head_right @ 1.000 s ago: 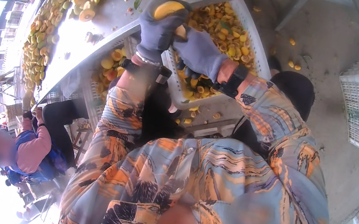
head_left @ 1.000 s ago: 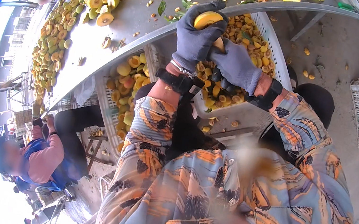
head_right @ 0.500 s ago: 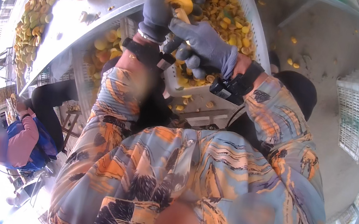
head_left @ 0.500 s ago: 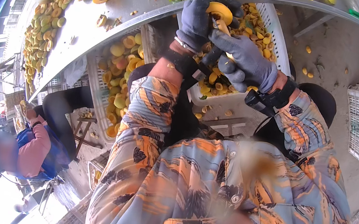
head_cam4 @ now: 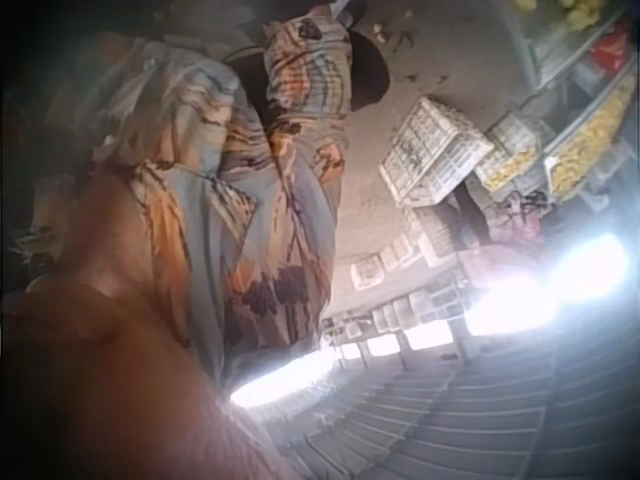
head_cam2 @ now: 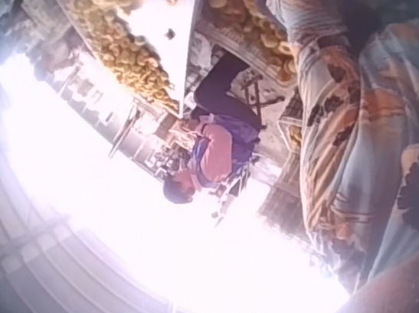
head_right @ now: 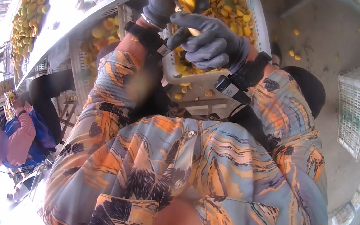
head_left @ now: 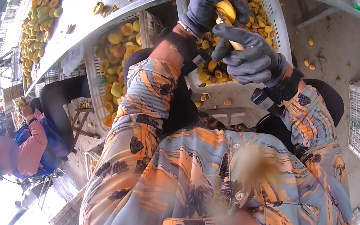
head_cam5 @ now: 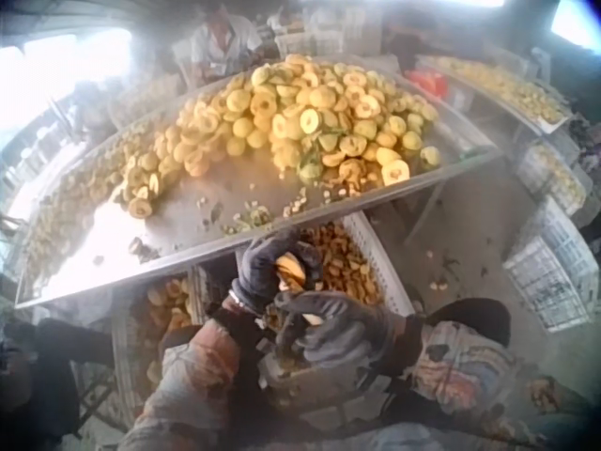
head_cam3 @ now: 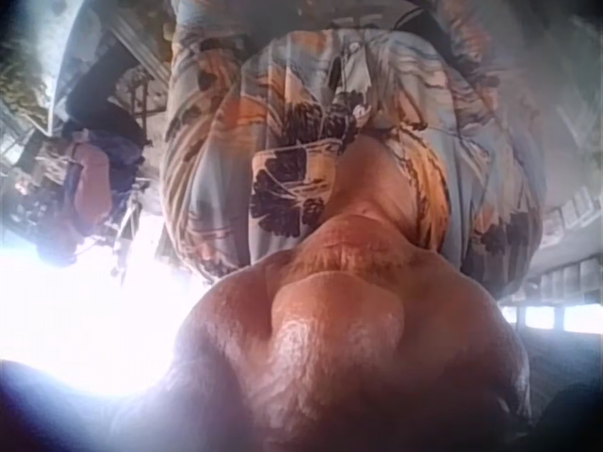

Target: Slicing fruit in half and removing pits at a processing table.

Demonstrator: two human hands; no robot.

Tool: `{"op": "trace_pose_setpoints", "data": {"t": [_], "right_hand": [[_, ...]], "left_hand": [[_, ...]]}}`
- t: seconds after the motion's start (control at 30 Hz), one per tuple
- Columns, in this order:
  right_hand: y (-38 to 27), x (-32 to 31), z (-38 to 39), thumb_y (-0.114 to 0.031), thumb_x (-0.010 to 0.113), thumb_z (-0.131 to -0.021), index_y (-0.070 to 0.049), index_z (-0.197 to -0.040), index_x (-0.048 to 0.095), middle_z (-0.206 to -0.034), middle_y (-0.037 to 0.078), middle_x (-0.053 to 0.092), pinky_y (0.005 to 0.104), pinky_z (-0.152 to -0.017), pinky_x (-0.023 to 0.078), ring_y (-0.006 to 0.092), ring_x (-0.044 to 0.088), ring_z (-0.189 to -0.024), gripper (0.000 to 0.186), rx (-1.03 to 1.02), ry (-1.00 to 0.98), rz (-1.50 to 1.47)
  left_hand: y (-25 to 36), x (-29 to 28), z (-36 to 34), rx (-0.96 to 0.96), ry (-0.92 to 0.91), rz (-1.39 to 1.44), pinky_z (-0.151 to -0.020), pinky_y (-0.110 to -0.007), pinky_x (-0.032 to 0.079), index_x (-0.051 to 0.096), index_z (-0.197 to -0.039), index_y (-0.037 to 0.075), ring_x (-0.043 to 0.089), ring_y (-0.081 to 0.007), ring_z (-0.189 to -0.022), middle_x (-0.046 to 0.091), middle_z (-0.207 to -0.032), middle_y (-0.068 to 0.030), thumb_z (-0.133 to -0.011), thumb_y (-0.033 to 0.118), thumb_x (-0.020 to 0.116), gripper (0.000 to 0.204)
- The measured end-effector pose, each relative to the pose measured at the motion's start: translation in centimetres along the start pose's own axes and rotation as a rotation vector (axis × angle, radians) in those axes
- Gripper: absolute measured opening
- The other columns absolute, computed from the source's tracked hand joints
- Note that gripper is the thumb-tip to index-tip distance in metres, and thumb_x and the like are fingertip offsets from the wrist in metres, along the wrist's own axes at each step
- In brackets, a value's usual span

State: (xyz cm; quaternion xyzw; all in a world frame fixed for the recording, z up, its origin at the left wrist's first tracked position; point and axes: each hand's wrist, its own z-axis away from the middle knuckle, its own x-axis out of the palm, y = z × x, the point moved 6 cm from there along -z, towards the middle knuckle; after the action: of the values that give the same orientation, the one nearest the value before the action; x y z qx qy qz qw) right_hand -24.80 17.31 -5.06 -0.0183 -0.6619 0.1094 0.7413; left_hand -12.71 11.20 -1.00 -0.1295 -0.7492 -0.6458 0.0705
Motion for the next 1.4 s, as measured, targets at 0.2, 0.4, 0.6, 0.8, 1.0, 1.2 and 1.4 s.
{"op": "trace_pose_setpoints", "data": {"t": [0.2, 0.4, 0.6, 0.8, 1.0, 1.2, 1.4], "right_hand": [[0.3, -0.6, 0.0, -0.008, 0.057, -0.096, -0.006, -0.134, 0.053, -0.102, 0.01, 0.068, 0.0184, -0.044, 0.048, 0.0065, 0.058, -0.059, 0.039, 0.002, -0.09, 0.073], [0.2, 0.5, 1.0, -0.019, 0.044, -0.101, 0.0, -0.139, 0.043, -0.088, 0.007, 0.059, 0.0175, -0.034, 0.037, 0.006, 0.048, -0.048, 0.043, -0.279, 0.224, 0.265], [0.1, 0.1, 1.1, -0.017, 0.047, -0.102, 0.0, -0.134, 0.05, -0.09, 0.012, 0.064, 0.0175, -0.035, 0.04, 0.0071, 0.05, -0.05, 0.036, -0.234, 0.027, 0.099], [0.9, 0.1, 0.7, -0.01, 0.052, -0.099, -0.009, -0.132, 0.054, -0.088, 0.012, 0.064, 0.0173, -0.035, 0.041, 0.0061, 0.051, -0.049, 0.033, -0.243, -0.021, 0.183], [0.0, 0.8, 0.7, -0.022, 0.058, -0.098, 0.003, -0.123, 0.059, -0.086, 0.014, 0.066, 0.0228, -0.034, 0.042, 0.0087, 0.052, -0.047, 0.036, -0.16, 0.107, 0.333], [-1.6, -0.4, 2.9, -0.052, 0.061, -0.092, 0.003, -0.094, 0.06, -0.059, 0.011, 0.06, 0.0297, -0.03, 0.041, 0.0165, 0.051, -0.034, 0.055, -0.178, 0.937, 0.743], [-4.7, 0.1, 3.6, -0.037, 0.065, -0.093, 0.003, -0.098, 0.056, -0.059, 0.013, 0.059, 0.0318, -0.03, 0.038, 0.0188, 0.052, -0.035, 0.041, -0.638, 0.905, 0.599]], "left_hand": [[-3.7, -1.7, -0.2, -0.129, 0.021, 0.273, -0.066, -0.033, 0.056, 0.066, -0.1, -0.005, 0.067, -0.024, -0.07, 0.07, -0.081, -0.0141, -0.101, 0.022, 0.046, 0.035], [-3.0, -1.2, -0.4, 0.03, -0.048, 0.043, -0.067, -0.033, 0.056, 0.064, -0.105, -0.005, 0.066, -0.0231, -0.071, 0.069, -0.085, -0.0129, -0.1, 0.026, 0.047, 0.036], [-4.4, -1.1, -0.7, -0.172, 0.226, 0.449, -0.061, -0.034, 0.055, 0.065, -0.1, -0.002, 0.066, -0.0257, -0.069, 0.07, -0.085, -0.0133, -0.098, 0.03, 0.052, 0.035], [-4.7, -1.1, -0.5, -0.289, 0.07, 0.345, -0.064, -0.044, 0.059, 0.062, -0.112, -0.002, 0.069, -0.0346, -0.078, 0.07, -0.09, -0.0209, -0.097, 0.022, 0.052, 0.03], [-3.3, -4.1, -1.6, -0.086, 0.285, 0.388, -0.067, -0.037, 0.059, 0.066, -0.103, 0.002, 0.069, -0.0248, -0.077, 0.071, -0.089, -0.0108, -0.097, 0.046, 0.05, 0.048], [0.4, -2.2, -2.1, -0.123, 0.306, 0.567, -0.081, -0.042, 0.056, 0.059, -0.112, -0.003, 0.066, -0.0341, -0.092, 0.065, -0.104, -0.0173, -0.094, 0.037, 0.053, 0.045], [-0.9, -1.0, -2.0, -0.101, 0.152, 0.548, -0.098, -0.049, 0.05, 0.048, -0.13, -0.006, 0.059, -0.0401, -0.116, 0.059, -0.123, -0.0247, -0.097, 0.028, 0.05, 0.048]]}}
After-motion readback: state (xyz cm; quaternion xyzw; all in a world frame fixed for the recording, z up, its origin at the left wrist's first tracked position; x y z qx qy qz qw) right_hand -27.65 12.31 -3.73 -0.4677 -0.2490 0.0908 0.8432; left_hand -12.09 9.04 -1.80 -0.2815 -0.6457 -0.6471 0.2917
